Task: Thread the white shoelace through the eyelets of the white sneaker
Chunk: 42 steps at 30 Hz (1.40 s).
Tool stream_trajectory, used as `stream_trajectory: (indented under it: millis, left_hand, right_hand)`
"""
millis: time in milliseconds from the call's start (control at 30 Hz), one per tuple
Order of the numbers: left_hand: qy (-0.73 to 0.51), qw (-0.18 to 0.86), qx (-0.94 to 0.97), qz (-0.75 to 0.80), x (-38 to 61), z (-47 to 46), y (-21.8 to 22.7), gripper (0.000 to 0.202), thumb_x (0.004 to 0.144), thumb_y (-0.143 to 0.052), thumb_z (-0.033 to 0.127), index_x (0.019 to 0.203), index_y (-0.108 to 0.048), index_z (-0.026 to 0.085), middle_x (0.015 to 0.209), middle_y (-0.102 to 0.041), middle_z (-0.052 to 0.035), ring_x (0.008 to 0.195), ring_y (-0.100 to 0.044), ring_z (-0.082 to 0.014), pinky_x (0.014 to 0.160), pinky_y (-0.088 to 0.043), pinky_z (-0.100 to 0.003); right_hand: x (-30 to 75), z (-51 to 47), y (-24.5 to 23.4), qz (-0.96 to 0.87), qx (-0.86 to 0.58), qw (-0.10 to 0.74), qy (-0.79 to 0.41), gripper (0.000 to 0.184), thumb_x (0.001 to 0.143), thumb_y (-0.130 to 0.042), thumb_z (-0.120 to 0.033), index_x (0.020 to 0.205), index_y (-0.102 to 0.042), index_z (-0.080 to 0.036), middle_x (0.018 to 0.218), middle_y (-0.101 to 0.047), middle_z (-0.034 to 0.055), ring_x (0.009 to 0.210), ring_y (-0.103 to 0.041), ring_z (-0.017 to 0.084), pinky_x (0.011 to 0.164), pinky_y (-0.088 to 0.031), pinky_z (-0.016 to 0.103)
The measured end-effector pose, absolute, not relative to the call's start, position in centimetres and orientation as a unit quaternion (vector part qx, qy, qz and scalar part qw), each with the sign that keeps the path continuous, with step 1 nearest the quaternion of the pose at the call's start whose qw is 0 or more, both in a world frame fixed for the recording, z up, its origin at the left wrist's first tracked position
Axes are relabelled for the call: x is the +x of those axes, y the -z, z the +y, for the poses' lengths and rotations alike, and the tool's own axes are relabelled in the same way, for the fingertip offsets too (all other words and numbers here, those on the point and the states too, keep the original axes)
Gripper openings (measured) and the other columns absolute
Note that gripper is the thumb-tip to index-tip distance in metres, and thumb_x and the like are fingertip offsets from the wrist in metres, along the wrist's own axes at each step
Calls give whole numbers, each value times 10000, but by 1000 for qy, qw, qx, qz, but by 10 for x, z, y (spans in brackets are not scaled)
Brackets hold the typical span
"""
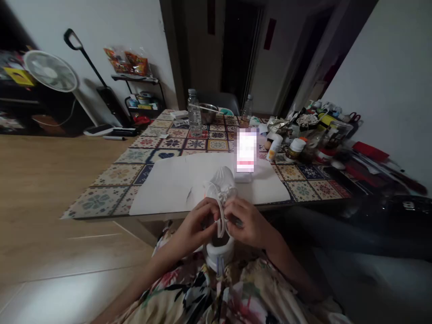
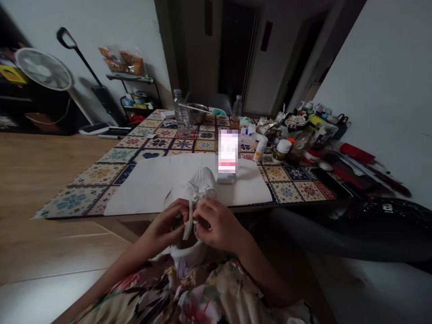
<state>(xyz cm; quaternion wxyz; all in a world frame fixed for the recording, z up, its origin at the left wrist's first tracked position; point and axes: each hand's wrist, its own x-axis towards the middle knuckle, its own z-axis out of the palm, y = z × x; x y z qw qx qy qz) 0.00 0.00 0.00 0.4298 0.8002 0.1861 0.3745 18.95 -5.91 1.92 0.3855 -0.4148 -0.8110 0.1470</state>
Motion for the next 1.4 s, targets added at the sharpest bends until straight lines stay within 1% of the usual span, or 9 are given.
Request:
stream_trajectory:
  millis: [200, 367, 533, 633, 800, 933, 1067, 1200, 1400]
  left_hand:
    - [-371, 472, 778, 185, -2, 6, 5, 255, 890, -627, 415, 799, -619, 177, 1012, -601, -93, 998, -563, -226, 878, -456, -340]
    - [-374, 567, 718, 152, -8, 10, 10, 378, 845, -649, 535, 744, -630, 171, 963, -559, -80, 905, -541, -207, 796, -460, -318]
    - [-417, 642, 630, 126, -22, 10, 5, 446, 817, -657, 567, 623, -544, 182, 853, -485, -45, 772, -472, -177, 671, -422, -306]
    - [-489, 627, 602, 79, -32, 7, -5, 435, 825, -634, 551, 589, -505, 211, 688, -389, -9, 660, -388, -165, 619, -393, -300]
    - [-563, 635, 529, 10, -39, -10, -21, 260, 843, -680, 390, 614, -612, 286, 570, -246, 13, 537, -321, -147, 505, -352, -262]
    - [-480, 609, 626, 78, -32, -26, -28, 81, 862, -696, 306, 803, -750, 318, 608, -495, 16, 542, -465, -121, 493, -407, -255]
    - [-390, 560, 702, 202, -15, -29, -31, 242, 813, -756, 258, 1048, -762, 315, 776, -677, -10, 693, -612, -147, 612, -492, -269]
    - [-420, 476, 752, 180, -5, -24, -30, 73, 844, -713, 214, 884, -770, 238, 767, -696, -23, 711, -632, -143, 647, -501, -256]
    - [-435, 433, 772, 168, -5, -24, -27, 70, 864, -683, 184, 800, -710, 192, 781, -702, -25, 752, -649, -137, 692, -508, -238]
  right_hand:
    - [195, -57, -20, -800, -381, 416, -206, 41, 930, -562, -192, 907, -584, -218, 990, -575, 61, 963, -578, 181, 881, -488, 324]
    - [203, -53, -15, -775, -333, 449, -294, 267, 906, -618, -454, 805, -604, -207, 957, -578, 57, 928, -587, 178, 882, -493, 345]
    - [212, -55, -12, -677, -238, 574, -394, 367, 831, -683, -528, 651, -585, -224, 757, -569, 21, 747, -576, 173, 707, -505, 332]
    - [213, -59, -18, -586, -245, 671, -383, 425, 836, -640, -570, 601, -508, -242, 536, -440, -21, 560, -519, 182, 556, -472, 329]
    - [205, -70, -23, -461, -330, 791, -229, 239, 922, -549, -496, 823, -592, -282, 510, -411, -55, 387, -329, 120, 386, -286, 243]
    - [192, -83, -21, -563, -403, 707, -146, 152, 946, -569, -383, 929, -679, -279, 579, -596, -23, 428, -465, 119, 414, -363, 255]
    - [183, -89, -24, -749, -390, 533, -62, 81, 924, -597, -235, 941, -675, -242, 716, -713, 9, 599, -631, 139, 574, -494, 261]
    - [180, -85, -26, -804, -377, 460, 20, 113, 912, -526, -182, 962, -622, -215, 772, -714, 44, 681, -662, 165, 638, -525, 284]
    - [179, -82, -25, -807, -373, 458, 14, 133, 922, -485, -162, 910, -605, -217, 801, -704, 49, 736, -662, 169, 682, -528, 291]
